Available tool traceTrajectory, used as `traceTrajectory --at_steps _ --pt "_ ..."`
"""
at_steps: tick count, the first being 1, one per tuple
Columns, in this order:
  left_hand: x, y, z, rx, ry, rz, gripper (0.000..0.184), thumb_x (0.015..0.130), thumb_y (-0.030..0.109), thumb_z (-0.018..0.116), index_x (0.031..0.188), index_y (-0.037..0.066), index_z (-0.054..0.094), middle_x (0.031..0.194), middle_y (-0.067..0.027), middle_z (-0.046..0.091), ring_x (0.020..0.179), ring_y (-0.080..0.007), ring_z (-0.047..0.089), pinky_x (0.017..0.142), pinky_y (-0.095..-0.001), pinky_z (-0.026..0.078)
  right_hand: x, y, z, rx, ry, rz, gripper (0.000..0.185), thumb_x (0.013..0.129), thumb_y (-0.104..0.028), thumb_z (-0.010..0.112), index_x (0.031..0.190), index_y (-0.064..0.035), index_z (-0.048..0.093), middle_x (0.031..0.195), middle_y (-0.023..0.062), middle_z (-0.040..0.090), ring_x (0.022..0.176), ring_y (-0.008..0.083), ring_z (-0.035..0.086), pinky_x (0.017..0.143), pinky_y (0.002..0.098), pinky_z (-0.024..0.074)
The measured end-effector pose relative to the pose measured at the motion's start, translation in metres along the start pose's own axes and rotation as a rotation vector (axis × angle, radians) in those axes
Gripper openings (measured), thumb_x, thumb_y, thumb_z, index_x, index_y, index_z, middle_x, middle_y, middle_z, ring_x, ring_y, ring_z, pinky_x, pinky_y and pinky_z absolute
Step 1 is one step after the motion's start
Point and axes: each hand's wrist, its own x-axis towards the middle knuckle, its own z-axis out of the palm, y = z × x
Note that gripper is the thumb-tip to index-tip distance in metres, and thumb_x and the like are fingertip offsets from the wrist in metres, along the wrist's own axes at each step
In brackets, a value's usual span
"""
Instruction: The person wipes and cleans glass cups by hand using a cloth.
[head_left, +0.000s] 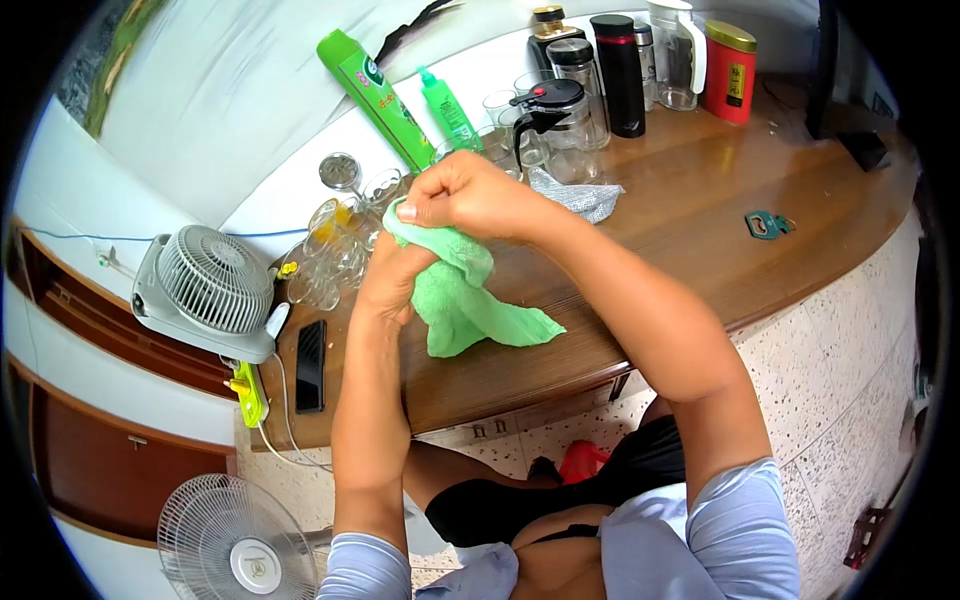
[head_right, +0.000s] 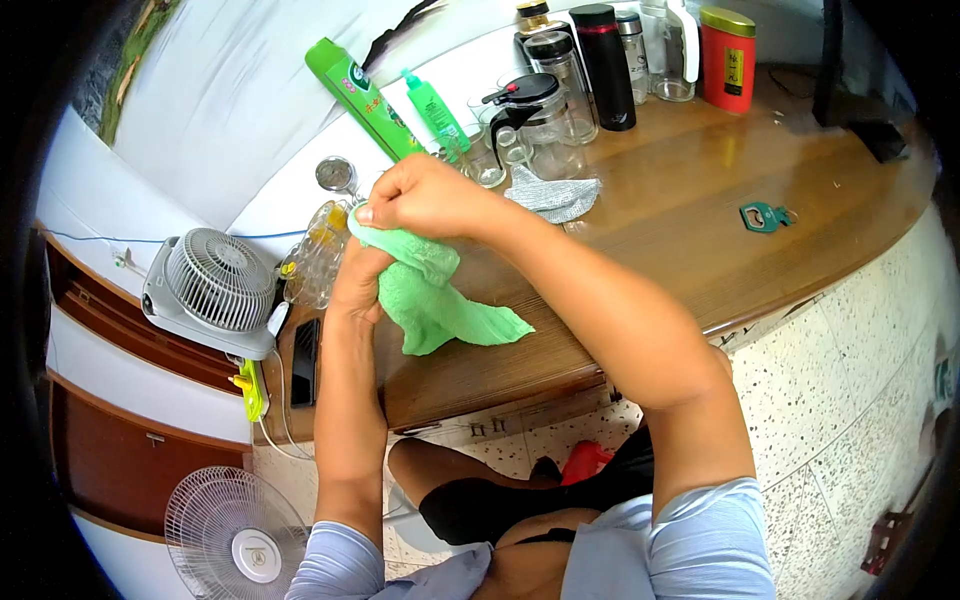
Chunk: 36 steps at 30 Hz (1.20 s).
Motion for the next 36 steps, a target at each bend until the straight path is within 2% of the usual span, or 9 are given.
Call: traceTrajectory --at_steps 4,7,11,20,24,25,27,33,36 --pt "-0.003 -0.001 -0.01 -0.265 -0.105 -0.109 0.072 0.082 0.023 0.088 0.141 0.002 0.054 0.121 -0.0129 0.068 0.101 -0.0233 0.072 0.087 -0.0363 0.062 -0.001 -0.009 0.001 0.275 0.04 0.085 0.021 0.098 -0.02 0.076 0.095 0.0006 0.08 0.081 0.0017 0.073 0.074 0.0075 0.061 0.069 0.0273 0.0488" --pt "-0.007 -0.005 0.005 -0.466 -0.216 0.052 0.081 0.079 0.032 0.091 0.143 0.0 0.051 0.121 -0.0169 0.067 0.097 -0.0263 0.072 0.082 -0.0368 0.065 -0.004 -0.016 -0.009 0.38 0.039 0.058 0.019 0.1 -0.016 0.073 0.093 0.0004 0.079 0.085 0.006 0.075 0.077 0.0121 0.066 0.075 0.0297 0.0535" --pt "-0.001 -0.027 -0.013 -0.78 -0.597 -0.165 0.089 0.076 0.042 0.091 0.142 -0.002 0.051 0.118 -0.0179 0.067 0.095 -0.0247 0.071 0.074 -0.0361 0.065 -0.002 -0.012 -0.019 0.439 0.089 -0.131 0.018 0.102 -0.013 0.069 0.094 0.0008 0.076 0.086 0.0074 0.075 0.086 0.0163 0.069 0.09 0.0342 0.0544" --pt "0.009 -0.012 0.013 0.201 0.078 0.046 0.054 0.082 0.009 0.083 0.132 0.008 0.062 0.118 -0.003 0.069 0.106 -0.0153 0.067 0.091 -0.0327 0.056 -0.007 -0.027 -0.001 -0.125 0.236 -0.004 0.015 0.1 -0.01 0.069 0.099 0.0014 0.078 0.08 0.0025 0.074 0.074 0.0083 0.065 0.071 0.0281 0.0542" --pt "0.013 -0.018 0.017 0.46 0.248 0.198 0.047 0.082 0.01 0.083 0.125 0.005 0.064 0.114 -0.0041 0.073 0.102 -0.0168 0.069 0.088 -0.035 0.056 -0.006 -0.011 0.017 -0.495 0.366 -0.216 0.016 0.096 -0.015 0.07 0.1 -0.0017 0.078 0.076 0.0171 0.073 0.066 0.0258 0.071 0.065 0.0394 0.055" --pt "0.013 -0.015 0.018 0.576 0.286 0.203 0.047 0.082 0.011 0.084 0.124 0.005 0.064 0.112 -0.0058 0.074 0.101 -0.018 0.07 0.087 -0.0355 0.056 -0.006 -0.011 0.022 -0.517 0.404 -0.225 0.026 0.094 -0.028 0.072 0.086 -0.0038 0.078 0.081 0.0226 0.073 0.075 0.0456 0.07 0.071 0.0527 0.0572" --pt "0.012 -0.016 0.015 0.786 0.403 0.188 0.049 0.083 0.016 0.085 0.124 0.005 0.062 0.111 -0.0121 0.075 0.101 -0.0233 0.072 0.085 -0.0386 0.056 -0.011 -0.018 0.03 -0.676 0.42 -0.176 0.028 0.094 -0.028 0.071 0.085 -0.0028 0.077 0.078 0.0228 0.072 0.074 0.0453 0.07 0.071 0.0528 0.0571" --pt "0.013 -0.015 0.02 0.869 0.368 0.138 0.051 0.083 0.015 0.085 0.128 0.005 0.062 0.114 -0.0106 0.075 0.103 -0.0231 0.072 0.088 -0.039 0.057 -0.013 -0.025 0.021 -0.708 0.372 -0.184 0.026 0.094 -0.027 0.071 0.09 -0.0012 0.076 0.078 0.0228 0.072 0.072 0.0455 0.07 0.072 0.0521 0.0577" --pt "0.012 -0.012 0.013 0.276 0.208 0.047 0.054 0.082 0.01 0.084 0.13 0.004 0.062 0.119 -0.0061 0.072 0.106 -0.0196 0.07 0.09 -0.0365 0.057 -0.006 -0.02 0.01 -0.532 0.336 -0.415 0.023 0.094 -0.023 0.072 0.096 -0.001 0.078 0.081 0.023 0.074 0.074 0.0454 0.071 0.073 0.0509 0.0582"
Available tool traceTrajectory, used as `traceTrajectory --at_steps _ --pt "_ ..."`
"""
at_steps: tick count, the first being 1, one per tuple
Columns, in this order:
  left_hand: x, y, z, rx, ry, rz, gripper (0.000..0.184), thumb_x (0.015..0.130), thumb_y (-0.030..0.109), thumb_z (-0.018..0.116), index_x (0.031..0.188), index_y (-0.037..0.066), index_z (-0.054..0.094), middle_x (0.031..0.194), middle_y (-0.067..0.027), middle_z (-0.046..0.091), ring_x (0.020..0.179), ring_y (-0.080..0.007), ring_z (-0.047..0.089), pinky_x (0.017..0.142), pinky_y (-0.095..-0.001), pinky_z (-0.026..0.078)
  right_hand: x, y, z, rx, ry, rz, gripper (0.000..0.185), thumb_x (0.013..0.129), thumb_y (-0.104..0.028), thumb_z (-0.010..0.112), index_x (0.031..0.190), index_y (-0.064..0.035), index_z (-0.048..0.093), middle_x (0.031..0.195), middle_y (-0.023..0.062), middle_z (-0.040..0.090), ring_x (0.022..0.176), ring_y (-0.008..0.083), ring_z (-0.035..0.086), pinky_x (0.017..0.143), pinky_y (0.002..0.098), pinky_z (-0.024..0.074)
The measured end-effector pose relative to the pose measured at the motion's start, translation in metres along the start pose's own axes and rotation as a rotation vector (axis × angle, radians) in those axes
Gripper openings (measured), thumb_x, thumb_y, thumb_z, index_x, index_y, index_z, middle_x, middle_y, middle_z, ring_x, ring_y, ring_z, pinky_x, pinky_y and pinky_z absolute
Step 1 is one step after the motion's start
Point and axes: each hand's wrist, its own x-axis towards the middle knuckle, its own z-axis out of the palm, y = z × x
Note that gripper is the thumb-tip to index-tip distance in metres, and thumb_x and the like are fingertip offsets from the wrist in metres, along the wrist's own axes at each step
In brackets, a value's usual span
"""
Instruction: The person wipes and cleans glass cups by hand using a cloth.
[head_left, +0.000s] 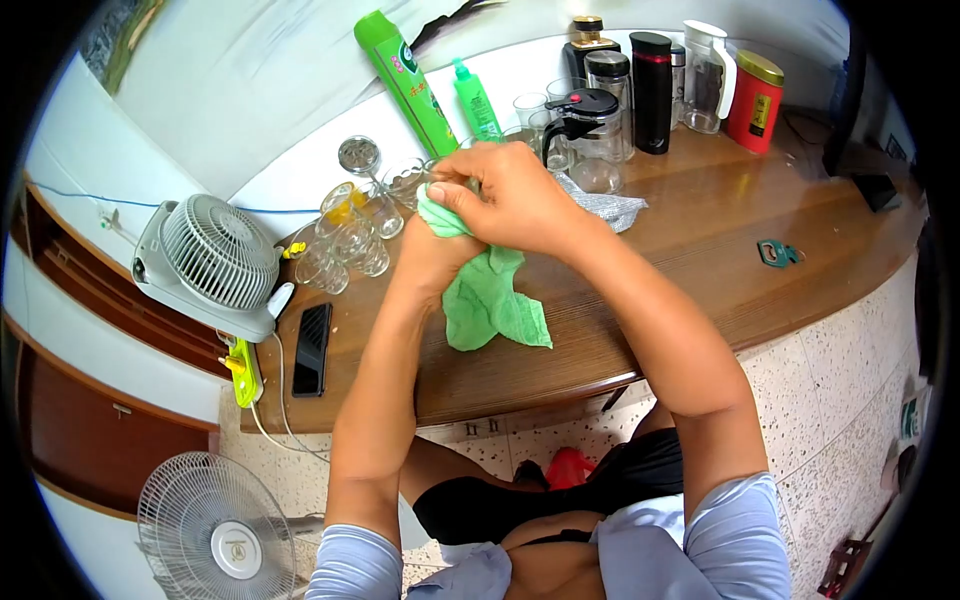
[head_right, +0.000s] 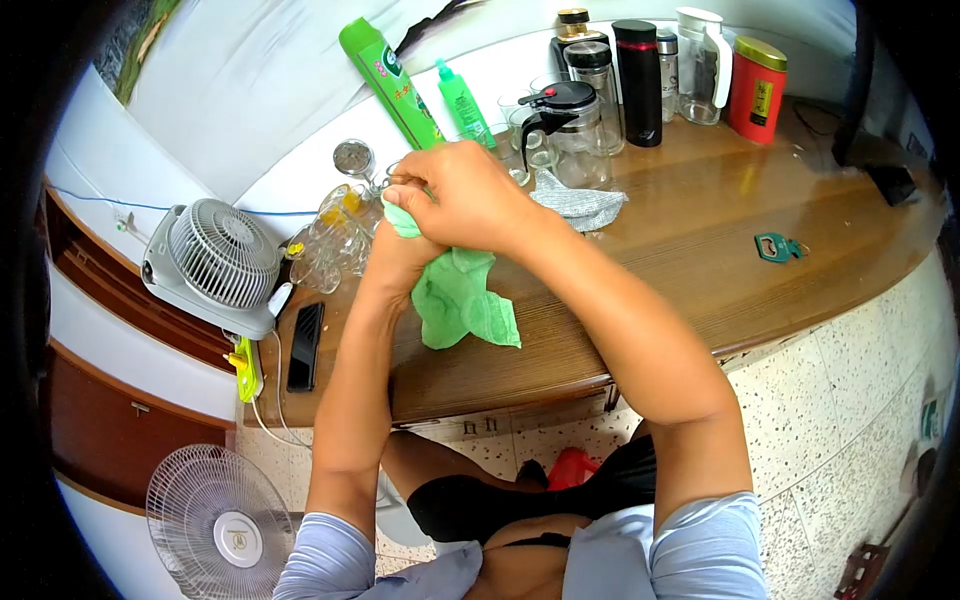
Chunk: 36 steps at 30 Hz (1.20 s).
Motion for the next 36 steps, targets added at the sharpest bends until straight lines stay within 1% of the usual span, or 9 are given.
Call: traceTrajectory --at_steps 7,12,16,17,18,22,25,31,36 --pt "0.001 0.0 -0.003 0.201 0.059 0.131 0.053 0.081 0.007 0.084 0.13 0.004 0.063 0.12 -0.0036 0.071 0.105 -0.0178 0.07 0.09 -0.0346 0.056 -0.003 0.005 0.001 0.053 -0.023 0.06 0.022 0.094 -0.017 0.072 0.107 0.0009 0.076 0.089 0.02 0.077 0.076 0.0337 0.075 0.071 0.04 0.0586" --pt "0.003 -0.003 -0.002 0.487 0.134 0.149 0.049 0.082 0.008 0.083 0.128 0.004 0.065 0.12 -0.0046 0.073 0.104 -0.0195 0.072 0.087 -0.0338 0.057 -0.006 0.0 0.008 0.01 -0.011 0.265 0.024 0.091 -0.022 0.075 0.101 -0.0004 0.078 0.084 0.023 0.074 0.078 0.0443 0.071 0.075 0.047 0.058" --pt "0.003 -0.003 -0.01 -0.08 -0.092 0.023 0.056 0.082 0.009 0.085 0.133 0.005 0.062 0.123 -0.0046 0.072 0.108 -0.0187 0.071 0.088 -0.0336 0.058 0.0 -0.001 -0.007 0.096 -0.04 0.002 0.03 0.092 -0.025 0.076 0.107 -0.0001 0.077 0.092 0.021 0.076 0.088 0.0379 0.073 0.082 0.0435 0.0575" --pt "0.0 0.0 -0.012 -0.185 -0.145 0.0 0.058 0.082 0.01 0.086 0.135 0.005 0.062 0.123 -0.0041 0.071 0.108 -0.0176 0.07 0.089 -0.0333 0.058 0.001 0.004 -0.01 0.108 -0.088 -0.041 0.027 0.095 -0.02 0.073 0.116 -0.0031 0.077 0.104 0.0128 0.077 0.093 0.024 0.072 0.079 0.0363 0.0564" --pt "-0.002 0.004 -0.013 -0.291 -0.195 -0.022 0.06 0.082 0.01 0.087 0.136 0.006 0.061 0.123 -0.0036 0.07 0.108 -0.0166 0.069 0.089 -0.0331 0.058 0.001 0.006 -0.012 0.108 -0.1 -0.048 0.026 0.095 -0.019 0.072 0.116 -0.0032 0.077 0.104 0.0127 0.077 0.092 0.0243 0.072 0.079 0.0365 0.0567" --pt "0.001 0.006 -0.009 -0.062 -0.13 0.123 0.065 0.081 0.015 0.09 0.138 0.006 0.059 0.124 -0.0025 0.069 0.111 -0.0152 0.068 0.091 -0.0325 0.057 0.002 -0.003 -0.017 0.1 -0.151 0.047 0.021 0.094 -0.011 0.072 0.113 -0.0014 0.077 0.1 0.0152 0.078 0.083 0.0238 0.073 0.078 0.0355 0.0577" --pt "0.007 -0.013 -0.011 0.162 0.044 0.237 0.058 0.082 0.018 0.089 0.132 0.005 0.063 0.118 -0.0083 0.074 0.109 -0.0202 0.072 0.091 -0.0362 0.058 -0.001 -0.004 -0.007 0.088 -0.113 0.137 0.019 0.09 -0.009 0.074 0.106 0.0012 0.077 0.089 0.0184 0.078 0.075 0.0313 0.075 0.072 0.037 0.0583" --pt "0.001 -0.017 -0.008 0.64 0.413 0.57 0.049 0.073 0.01 0.086 0.116 0.003 0.062 0.104 -0.0201 0.071 0.097 -0.043 0.07 0.081 -0.0477 0.057 -0.004 0.005 0.015 0.179 0.072 0.52 0.02 0.092 -0.013 0.081 0.103 0.0033 0.078 0.08 0.0112 0.078 0.071 0.0118 0.07 0.066 0.0294 0.0553" --pt "0.001 -0.009 -0.026 0.389 0.193 0.321 0.058 0.076 0.014 0.088 0.129 0.006 0.064 0.119 -0.0134 0.074 0.105 -0.0275 0.074 0.089 -0.04 0.058 0.001 -0.006 0.008 0.355 0.064 0.488 0.018 0.098 -0.011 0.075 0.11 0.0033 0.077 0.091 0.0068 0.079 0.079 0.0088 0.067 0.073 0.0254 0.054"
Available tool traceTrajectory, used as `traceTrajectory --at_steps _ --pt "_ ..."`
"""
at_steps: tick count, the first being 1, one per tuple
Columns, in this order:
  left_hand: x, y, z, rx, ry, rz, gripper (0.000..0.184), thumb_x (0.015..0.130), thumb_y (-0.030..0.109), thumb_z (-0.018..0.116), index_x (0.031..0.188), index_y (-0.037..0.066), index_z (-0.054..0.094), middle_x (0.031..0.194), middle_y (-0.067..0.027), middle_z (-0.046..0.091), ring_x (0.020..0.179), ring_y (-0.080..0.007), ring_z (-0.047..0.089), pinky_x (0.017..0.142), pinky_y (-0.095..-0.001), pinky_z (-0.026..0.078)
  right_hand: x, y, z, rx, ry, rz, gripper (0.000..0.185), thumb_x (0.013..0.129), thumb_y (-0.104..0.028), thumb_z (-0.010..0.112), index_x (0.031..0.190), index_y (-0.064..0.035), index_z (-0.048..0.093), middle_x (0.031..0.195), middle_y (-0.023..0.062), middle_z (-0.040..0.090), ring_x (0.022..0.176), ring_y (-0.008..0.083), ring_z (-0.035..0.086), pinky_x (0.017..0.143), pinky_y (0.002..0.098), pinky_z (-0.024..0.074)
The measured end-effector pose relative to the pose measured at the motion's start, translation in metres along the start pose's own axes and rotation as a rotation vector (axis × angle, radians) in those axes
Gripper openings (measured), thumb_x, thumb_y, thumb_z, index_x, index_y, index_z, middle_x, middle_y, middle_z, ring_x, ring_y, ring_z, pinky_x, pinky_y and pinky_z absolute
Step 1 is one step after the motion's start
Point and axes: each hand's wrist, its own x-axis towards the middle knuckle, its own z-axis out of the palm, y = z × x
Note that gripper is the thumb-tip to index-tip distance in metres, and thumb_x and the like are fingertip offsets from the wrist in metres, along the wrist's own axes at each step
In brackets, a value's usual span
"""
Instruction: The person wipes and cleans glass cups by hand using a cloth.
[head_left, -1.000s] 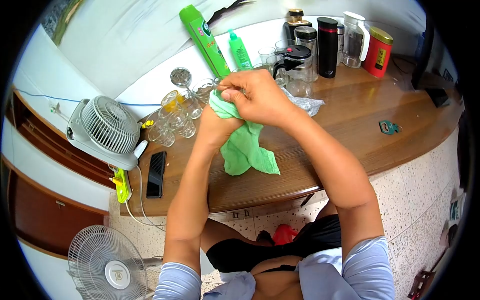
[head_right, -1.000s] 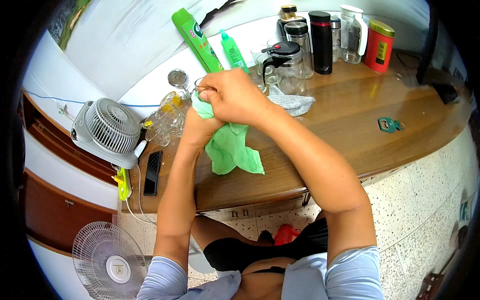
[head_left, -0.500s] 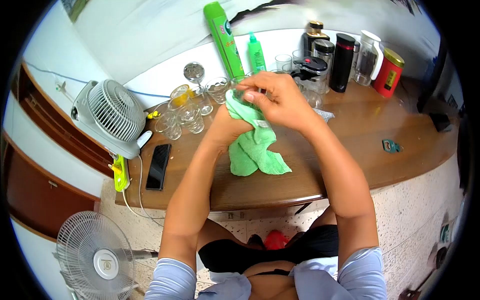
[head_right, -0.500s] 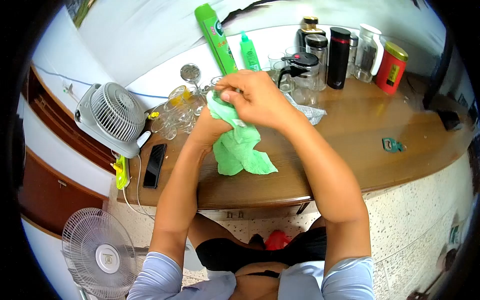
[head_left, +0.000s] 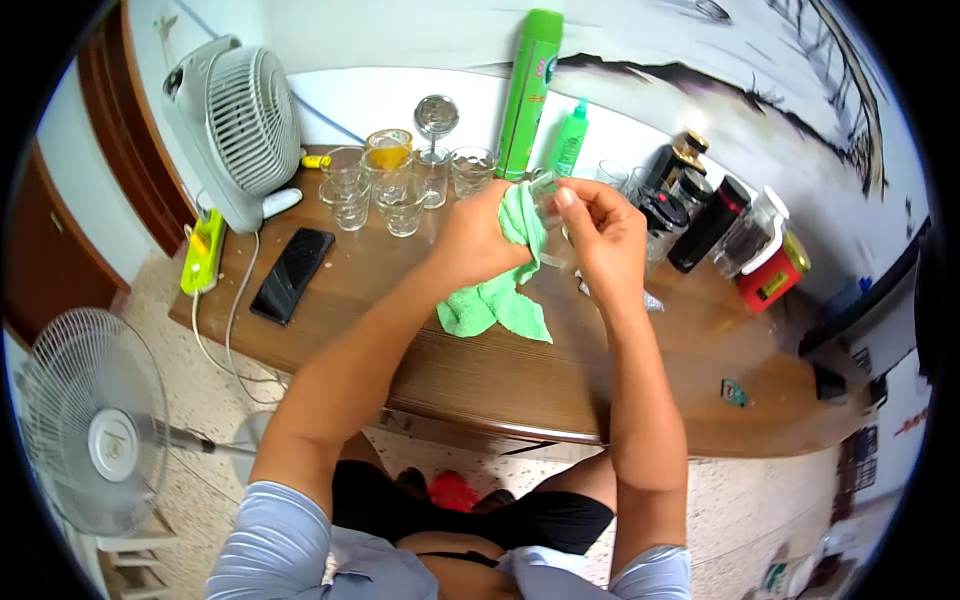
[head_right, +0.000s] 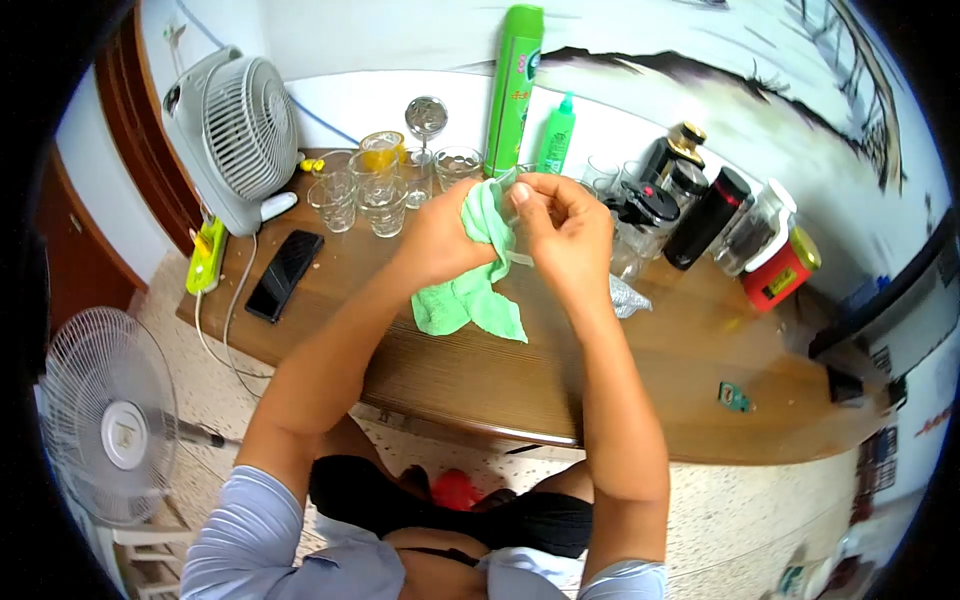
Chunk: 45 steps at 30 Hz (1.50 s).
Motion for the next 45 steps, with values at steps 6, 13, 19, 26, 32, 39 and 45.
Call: traceTrajectory --at_steps 6,13,19,26,32,39,45 --pt "0.0 0.001 -0.005 -0.365 -0.213 -0.073 0.061 0.076 0.025 0.087 0.127 0.001 0.066 0.114 -0.0149 0.075 0.104 -0.0211 0.072 0.092 -0.0367 0.056 0.004 0.009 -0.017 -0.157 -0.187 -0.216 0.018 0.1 -0.008 0.072 0.114 0.0015 0.077 0.096 0.0072 0.078 0.086 0.0108 0.067 0.082 0.0269 0.0536" --pt "-0.007 0.001 0.008 0.099 0.11 0.02 0.045 0.08 0.017 0.08 0.116 0.001 0.058 0.101 -0.0271 0.072 0.098 -0.0492 0.07 0.082 -0.0532 0.056 -0.018 0.005 0.02 -0.353 -0.184 -0.104 0.015 0.098 -0.011 0.074 0.106 0.002 0.075 0.078 0.0138 0.071 0.068 0.0108 0.058 0.067 0.0307 0.0507" --pt "-0.007 -0.002 0.011 0.162 0.204 0.22 0.052 0.075 0.014 0.083 0.118 -0.001 0.058 0.102 -0.0288 0.071 0.096 -0.0492 0.069 0.083 -0.0544 0.056 -0.012 0.002 0.009 -0.451 -0.358 -0.191 0.017 0.1 -0.013 0.07 0.095 0.0032 0.071 0.069 0.0151 0.06 0.061 0.0153 0.051 0.06 0.0341 0.0431" --pt "-0.005 -0.01 0.013 -0.079 -0.089 0.058 0.055 0.08 0.014 0.081 0.128 0.001 0.058 0.114 -0.0202 0.072 0.105 -0.0341 0.072 0.09 -0.0441 0.057 -0.005 0.004 -0.005 -0.264 -0.473 0.102 0.035 0.109 -0.024 0.064 0.083 -0.0015 0.068 0.073 -0.0074 0.055 0.068 0.0044 0.043 0.061 0.0275 0.037" --pt "-0.001 -0.015 0.003 -0.461 -0.274 -0.008 0.035 0.108 0.023 0.054 0.135 0.002 0.058 0.118 -0.008 0.069 0.107 -0.0148 0.065 0.093 -0.0344 0.055 0.001 0.014 -0.012 0.025 -0.467 0.084 0.042 0.111 -0.037 0.06 0.096 -0.0002 0.074 0.082 -0.0071 0.061 0.075 0.0041 0.048 0.067 0.0244 0.0405" --pt "0.0 0.002 0.005 -0.872 -0.111 -0.392 0.053 0.115 0.051 0.038 0.133 0.006 0.06 0.115 -0.0092 0.069 0.097 -0.0178 0.07 0.083 -0.0375 0.062 0.004 0.013 -0.022 0.096 -0.553 0.152 0.037 0.111 -0.032 0.06 0.116 0.0022 0.072 0.101 -0.0007 0.07 0.091 0.0075 0.058 0.084 0.0265 0.0479" --pt "0.002 -0.011 -0.001 -0.985 -0.22 -0.499 0.056 0.114 0.052 0.039 0.139 0.006 0.059 0.123 -0.0112 0.07 0.104 -0.0203 0.072 0.084 -0.0395 0.064 0.006 0.007 -0.033 0.326 -0.7 0.366 0.032 0.097 -0.005 0.057 0.124 0.006 0.07 0.117 0.0081 0.074 0.106 0.0151 0.066 0.098 0.0308 0.0498"
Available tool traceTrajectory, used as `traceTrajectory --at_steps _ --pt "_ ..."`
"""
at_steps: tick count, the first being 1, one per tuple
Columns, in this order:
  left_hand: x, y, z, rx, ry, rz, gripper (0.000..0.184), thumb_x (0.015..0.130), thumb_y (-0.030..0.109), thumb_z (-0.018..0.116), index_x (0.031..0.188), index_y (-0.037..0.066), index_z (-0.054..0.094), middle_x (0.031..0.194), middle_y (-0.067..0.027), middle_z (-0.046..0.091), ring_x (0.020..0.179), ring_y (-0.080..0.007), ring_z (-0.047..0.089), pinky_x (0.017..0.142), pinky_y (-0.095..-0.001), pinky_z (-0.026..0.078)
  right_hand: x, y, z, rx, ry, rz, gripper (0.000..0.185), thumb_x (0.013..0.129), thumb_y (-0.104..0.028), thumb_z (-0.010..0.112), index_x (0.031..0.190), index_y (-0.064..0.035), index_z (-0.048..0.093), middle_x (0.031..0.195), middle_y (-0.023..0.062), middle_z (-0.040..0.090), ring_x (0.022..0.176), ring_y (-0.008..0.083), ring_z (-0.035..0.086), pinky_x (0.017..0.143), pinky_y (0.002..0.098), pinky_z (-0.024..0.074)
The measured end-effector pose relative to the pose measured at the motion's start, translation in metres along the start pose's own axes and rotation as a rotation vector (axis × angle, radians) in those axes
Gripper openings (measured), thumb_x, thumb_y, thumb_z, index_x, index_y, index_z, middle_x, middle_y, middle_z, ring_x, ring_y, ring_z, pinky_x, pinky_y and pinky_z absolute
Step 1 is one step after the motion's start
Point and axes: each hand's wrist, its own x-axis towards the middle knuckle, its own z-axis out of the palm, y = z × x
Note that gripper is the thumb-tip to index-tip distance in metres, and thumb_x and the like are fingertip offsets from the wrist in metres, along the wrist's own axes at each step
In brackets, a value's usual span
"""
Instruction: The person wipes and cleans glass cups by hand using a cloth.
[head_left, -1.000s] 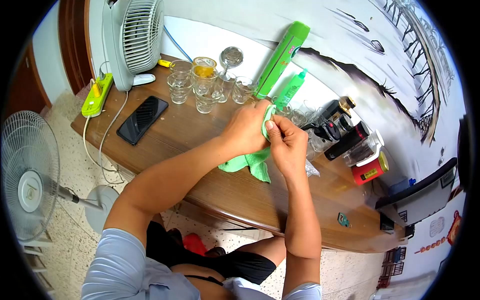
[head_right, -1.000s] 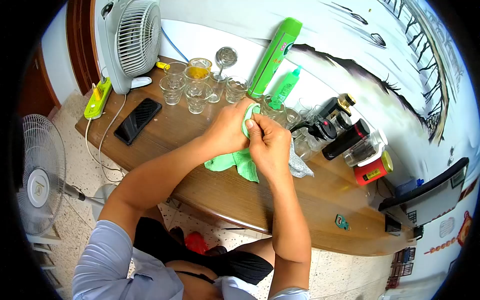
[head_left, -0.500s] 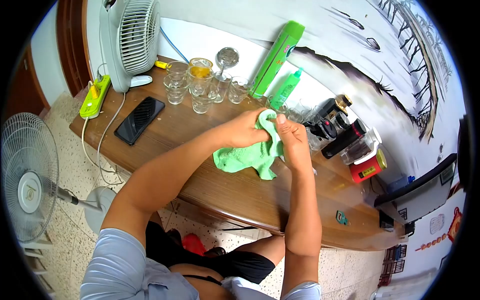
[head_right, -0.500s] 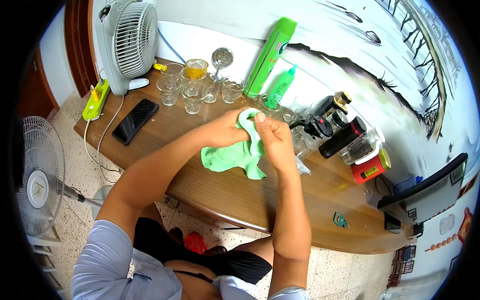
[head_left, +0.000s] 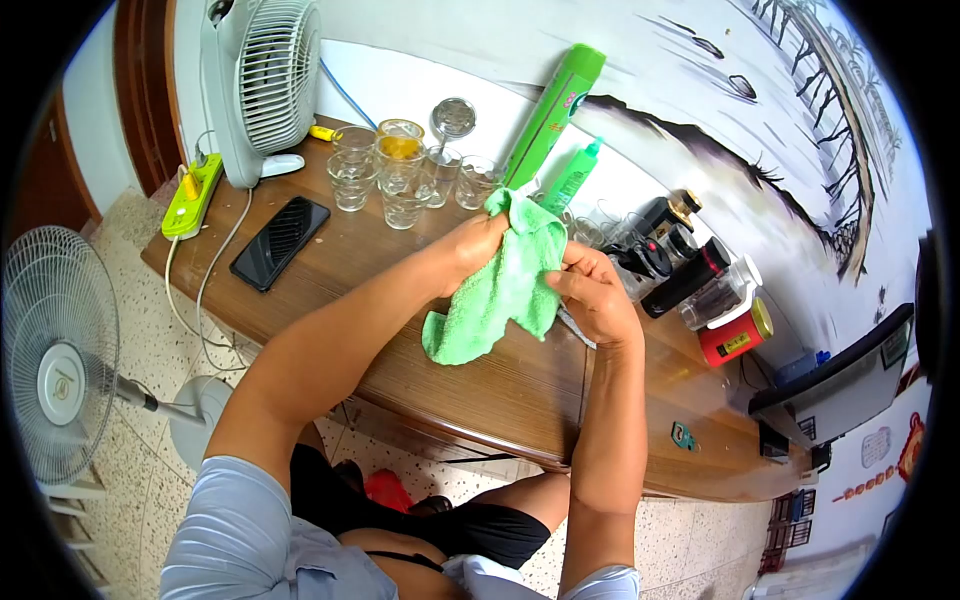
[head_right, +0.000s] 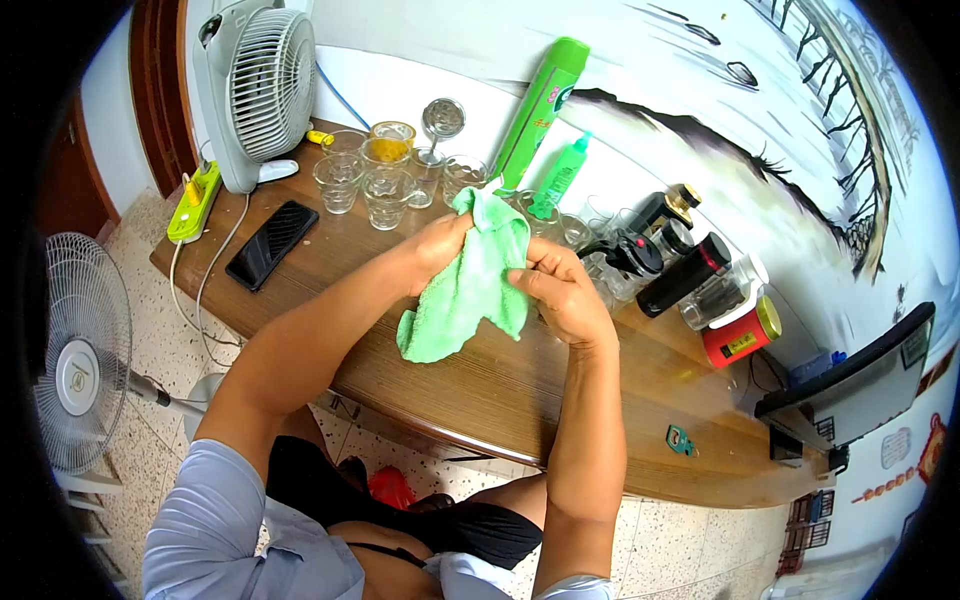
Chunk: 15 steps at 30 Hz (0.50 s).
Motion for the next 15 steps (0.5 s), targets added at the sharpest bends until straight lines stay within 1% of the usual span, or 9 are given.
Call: traceTrajectory --at_steps 1,4,7,10,13,14,15 --pt "0.0 0.001 0.0 -0.007 -0.018 -0.009 0.056 0.114 0.052 0.04 0.139 0.006 0.059 0.124 -0.0113 0.07 0.105 -0.0206 0.073 0.084 -0.04 0.064 0.0 0.0 -0.004 0.063 -0.025 0.015 0.036 0.093 0.0 0.054 0.125 0.0071 0.069 0.12 0.0103 0.074 0.109 0.0172 0.067 0.1 0.032 0.0503" --pt "0.004 -0.002 -0.003 -0.005 -0.097 -0.018 0.059 0.112 0.056 0.043 0.139 0.006 0.059 0.123 -0.0107 0.071 0.105 -0.0201 0.073 0.083 -0.0405 0.064 0.002 0.004 -0.013 0.256 -0.018 0.049 0.048 0.084 0.005 0.048 0.127 0.011 0.068 0.124 0.0166 0.072 0.111 0.0218 0.068 0.103 0.0356 0.0509" --pt "0.003 -0.001 -0.005 0.059 -0.167 -0.043 0.054 0.11 0.049 0.054 0.141 0.005 0.057 0.124 -0.0098 0.07 0.104 -0.0186 0.072 0.083 -0.0372 0.064 0.003 0.005 -0.015 0.276 0.022 0.086 0.05 0.082 0.006 0.045 0.126 0.0128 0.068 0.121 0.0194 0.073 0.109 0.0239 0.069 0.104 0.0365 0.0519" --pt "0.002 0.0 -0.004 0.305 -0.177 0.043 0.054 0.104 0.04 0.068 0.143 0.004 0.055 0.125 -0.009 0.069 0.107 -0.0177 0.07 0.088 -0.0351 0.061 0.004 0.007 -0.019 0.184 0.057 0.08 0.047 0.083 0.006 0.046 0.123 0.0126 0.07 0.117 0.0199 0.074 0.105 0.0234 0.07 0.1 0.0355 0.054" --pt "-0.003 0.004 0.0 0.445 -0.149 0.091 0.057 0.097 0.03 0.076 0.143 0.003 0.055 0.127 -0.0084 0.069 0.11 -0.0174 0.069 0.094 -0.034 0.058 0.004 -0.003 -0.009 0.105 0.201 0.099 0.046 0.083 0.007 0.044 0.12 0.0122 0.071 0.109 0.0177 0.076 0.097 0.0221 0.071 0.094 0.0338 0.0556" --pt "0.005 -0.003 -0.007 0.497 -0.16 0.148 0.067 0.09 0.033 0.083 0.143 0.002 0.054 0.127 -0.0103 0.069 0.115 -0.0194 0.068 0.1 -0.0353 0.055 0.004 -0.002 -0.01 0.095 0.202 0.073 0.043 0.085 0.006 0.046 0.12 0.0112 0.072 0.107 0.016 0.076 0.094 0.0209 0.07 0.092 0.033 0.0555" --pt "0.003 0.0 -0.005 0.606 -0.128 0.172 0.07 0.088 0.032 0.084 0.143 0.002 0.054 0.128 -0.011 0.069 0.115 -0.0199 0.068 0.1 -0.0353 0.055 0.005 0.001 -0.013 0.085 0.202 0.046 0.041 0.088 0.004 0.047 0.119 0.0101 0.072 0.105 0.0144 0.076 0.091 0.0197 0.07 0.09 0.0322 0.0553"
